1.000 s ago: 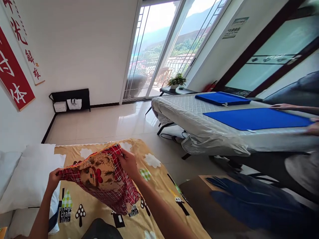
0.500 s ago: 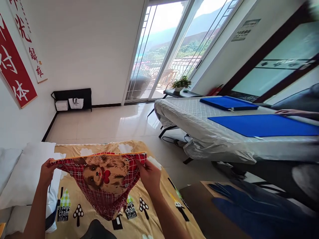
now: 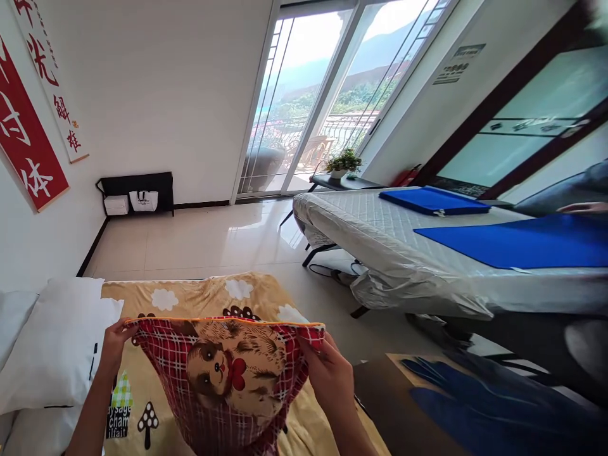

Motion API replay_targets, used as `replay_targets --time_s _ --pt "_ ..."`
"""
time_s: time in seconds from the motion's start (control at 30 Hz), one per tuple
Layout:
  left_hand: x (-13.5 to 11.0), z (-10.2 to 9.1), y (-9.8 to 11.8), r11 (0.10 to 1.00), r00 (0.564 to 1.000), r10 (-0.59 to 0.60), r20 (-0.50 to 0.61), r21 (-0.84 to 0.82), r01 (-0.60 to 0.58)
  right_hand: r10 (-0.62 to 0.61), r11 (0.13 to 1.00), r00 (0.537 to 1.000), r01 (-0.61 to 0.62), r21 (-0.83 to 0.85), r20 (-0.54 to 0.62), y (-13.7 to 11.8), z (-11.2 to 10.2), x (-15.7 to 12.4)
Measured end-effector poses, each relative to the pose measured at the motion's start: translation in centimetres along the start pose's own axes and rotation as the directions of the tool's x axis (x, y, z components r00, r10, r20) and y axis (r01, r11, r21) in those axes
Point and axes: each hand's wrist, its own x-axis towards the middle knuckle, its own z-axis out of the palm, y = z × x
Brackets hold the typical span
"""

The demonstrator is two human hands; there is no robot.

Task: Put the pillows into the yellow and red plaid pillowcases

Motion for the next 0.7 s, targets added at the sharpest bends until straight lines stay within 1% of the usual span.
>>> replay_targets --time_s 0.1,0.17,0.23,0.3,0.37,0.4,0.43,0.47,0.5,0.53,0.57,0.6,0.63,0.67,0.7 --pt "2.7 4.5 -1.5 0.999 0.998 -0.047 0.028 0.013 0.047 0.152 0.988 0.988 -0.151 0.031 -0.031 1.1 -0.4 2.1" --pt "4.8 7.6 -2.3 0.996 0.995 -0.087 0.053 -0.001 0.087 0.204 0.979 0.978 -0.203 0.024 -0.047 0.9 -1.3 3.6" --pt "7.3 10.3 -2.7 0.991 0.989 -0.134 0.070 -0.010 0.135 0.173 0.985 0.982 -0.174 -0.002 -0.079 -0.4 -2.3 4.8" --pt "10.0 12.4 -2.3 0.984 0.981 -0.173 0.088 -0.018 0.176 0.111 0.992 0.987 -0.117 -0.043 -0.114 -2.5 -2.9 5.2" --pt "12.9 13.6 -1.3 0.979 0.975 -0.195 0.109 -0.035 0.199 0.053 0.994 0.986 -0.067 -0.083 -0.156 -4.8 -2.3 4.3" --pt "14.3 13.9 -0.7 0.978 0.973 -0.199 0.117 -0.045 0.205 0.031 0.995 0.986 -0.046 -0.093 -0.161 -5.8 -1.5 3.2" --pt "15.4 13.8 -0.2 0.976 0.972 -0.201 0.119 -0.055 0.208 0.011 0.996 0.991 -0.024 -0.091 -0.137 -6.7 -0.2 1.8" --pt "16.4 13.5 0.2 0.975 0.972 -0.203 0.117 -0.064 0.212 -0.008 0.997 0.997 0.002 -0.074 -0.072 -7.3 1.4 0.2" --pt "17.1 13.0 0.3 0.973 0.972 -0.210 0.109 -0.071 0.218 -0.023 0.999 0.999 0.025 -0.039 0.038 -7.7 3.3 -1.7" --pt "17.5 12.1 0.2 0.970 0.970 -0.223 0.094 -0.073 0.230 -0.041 0.999 0.980 0.041 0.008 0.196 -7.9 5.4 -3.6" --pt "17.5 11.1 -0.3 0.966 0.967 -0.245 0.070 -0.069 0.250 -0.057 0.998 0.927 0.042 0.049 0.371 -7.8 7.5 -5.5" --pt "17.1 9.8 -1.1 0.958 0.960 -0.278 0.039 -0.058 0.280 -0.055 0.997 0.836 0.021 0.068 0.546 -7.4 9.5 -7.2" --pt "16.4 8.3 -2.3 0.946 0.947 -0.322 0.001 -0.038 0.321 -0.035 0.998 0.707 -0.013 0.064 0.706 -6.7 11.2 -8.7" --pt "15.3 6.6 -3.6 0.928 0.927 -0.372 -0.044 -0.014 0.371 -0.004 0.998 0.563 -0.049 0.038 0.826 -5.6 12.5 -9.9" --pt "14.0 4.8 -5.1 0.904 0.900 -0.425 -0.095 0.014 0.428 0.038 0.997 0.428 -0.078 -0.005 0.903 -4.2 13.5 -10.8"
